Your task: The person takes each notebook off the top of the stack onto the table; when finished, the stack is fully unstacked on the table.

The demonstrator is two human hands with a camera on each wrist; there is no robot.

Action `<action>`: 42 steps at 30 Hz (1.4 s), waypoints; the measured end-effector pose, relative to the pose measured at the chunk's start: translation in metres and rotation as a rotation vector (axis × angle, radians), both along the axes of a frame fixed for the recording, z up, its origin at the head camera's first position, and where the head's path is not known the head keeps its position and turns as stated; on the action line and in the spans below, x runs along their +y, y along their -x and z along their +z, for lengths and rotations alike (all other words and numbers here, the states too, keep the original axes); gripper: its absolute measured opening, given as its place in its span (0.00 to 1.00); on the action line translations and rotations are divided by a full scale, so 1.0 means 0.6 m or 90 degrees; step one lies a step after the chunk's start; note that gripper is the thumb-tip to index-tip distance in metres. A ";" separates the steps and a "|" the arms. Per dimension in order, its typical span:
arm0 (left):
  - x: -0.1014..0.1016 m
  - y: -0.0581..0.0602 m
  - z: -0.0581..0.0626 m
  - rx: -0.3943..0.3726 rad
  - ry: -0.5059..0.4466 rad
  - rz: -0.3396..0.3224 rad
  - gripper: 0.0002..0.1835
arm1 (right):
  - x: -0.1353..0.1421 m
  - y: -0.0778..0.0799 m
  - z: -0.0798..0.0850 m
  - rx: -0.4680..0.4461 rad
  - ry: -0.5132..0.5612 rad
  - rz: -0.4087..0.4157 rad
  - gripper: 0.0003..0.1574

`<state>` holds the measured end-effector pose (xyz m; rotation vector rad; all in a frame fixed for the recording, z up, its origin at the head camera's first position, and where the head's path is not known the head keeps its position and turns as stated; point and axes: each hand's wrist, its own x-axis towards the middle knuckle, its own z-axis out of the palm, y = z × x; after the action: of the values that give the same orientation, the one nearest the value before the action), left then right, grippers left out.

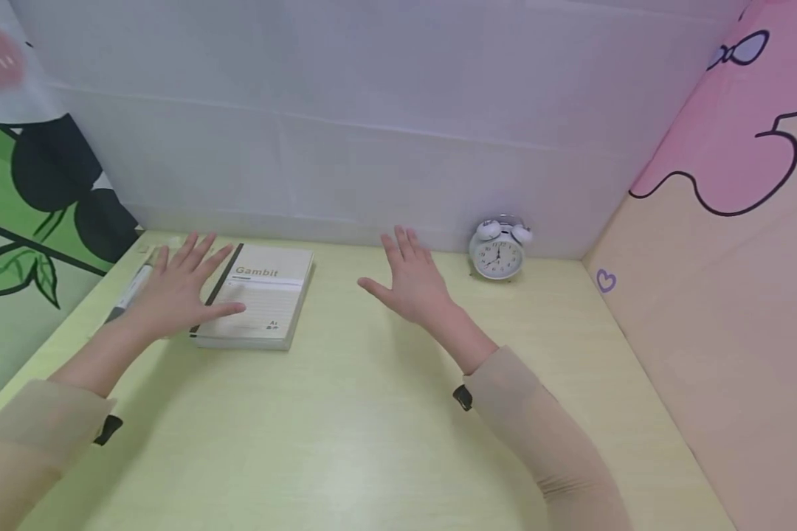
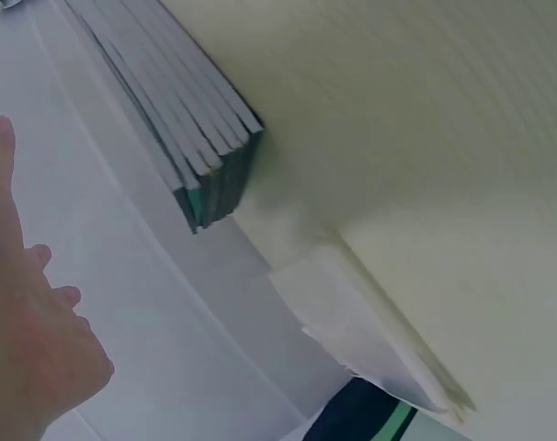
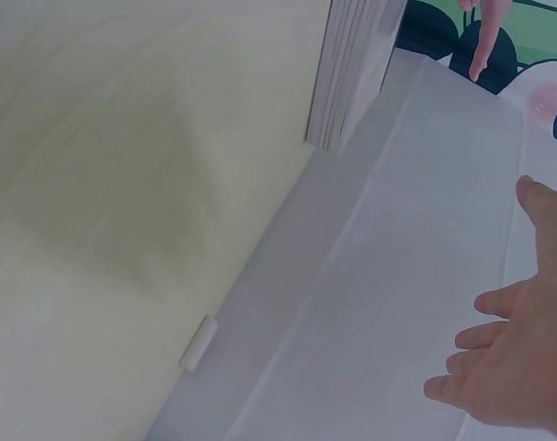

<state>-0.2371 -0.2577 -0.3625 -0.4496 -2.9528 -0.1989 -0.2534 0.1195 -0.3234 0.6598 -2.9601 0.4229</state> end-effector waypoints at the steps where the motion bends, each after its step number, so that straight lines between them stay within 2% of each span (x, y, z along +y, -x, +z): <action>1: -0.006 0.003 -0.004 -0.004 -0.002 -0.002 0.56 | -0.011 0.003 -0.004 -0.009 0.012 0.005 0.57; 7: -0.041 0.023 -0.035 -0.054 -0.057 -0.007 0.60 | -0.074 0.019 -0.038 -0.080 0.104 0.040 0.57; 11: -0.058 0.036 -0.056 -0.098 -0.101 -0.008 0.62 | -0.113 0.025 -0.069 -0.118 0.140 0.055 0.58; 18: -0.067 0.044 -0.069 -0.179 -0.153 0.005 0.63 | -0.169 0.027 -0.114 -0.197 0.178 0.062 0.60; 25: -0.073 0.053 -0.087 -0.215 -0.167 0.005 0.60 | -0.209 0.028 -0.151 -0.278 0.218 0.068 0.59; 31: -0.074 0.052 -0.088 -0.226 -0.184 0.011 0.59 | -0.226 0.031 -0.166 -0.325 0.244 0.050 0.60; 42: -0.067 0.052 -0.078 -0.249 -0.204 0.021 0.61 | -0.226 0.035 -0.167 -0.321 0.242 0.037 0.60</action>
<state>-0.2682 -0.2980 -0.4093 -0.3495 -3.2060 -0.8293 -0.2743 -0.0163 -0.4237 0.6707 -3.1559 1.2891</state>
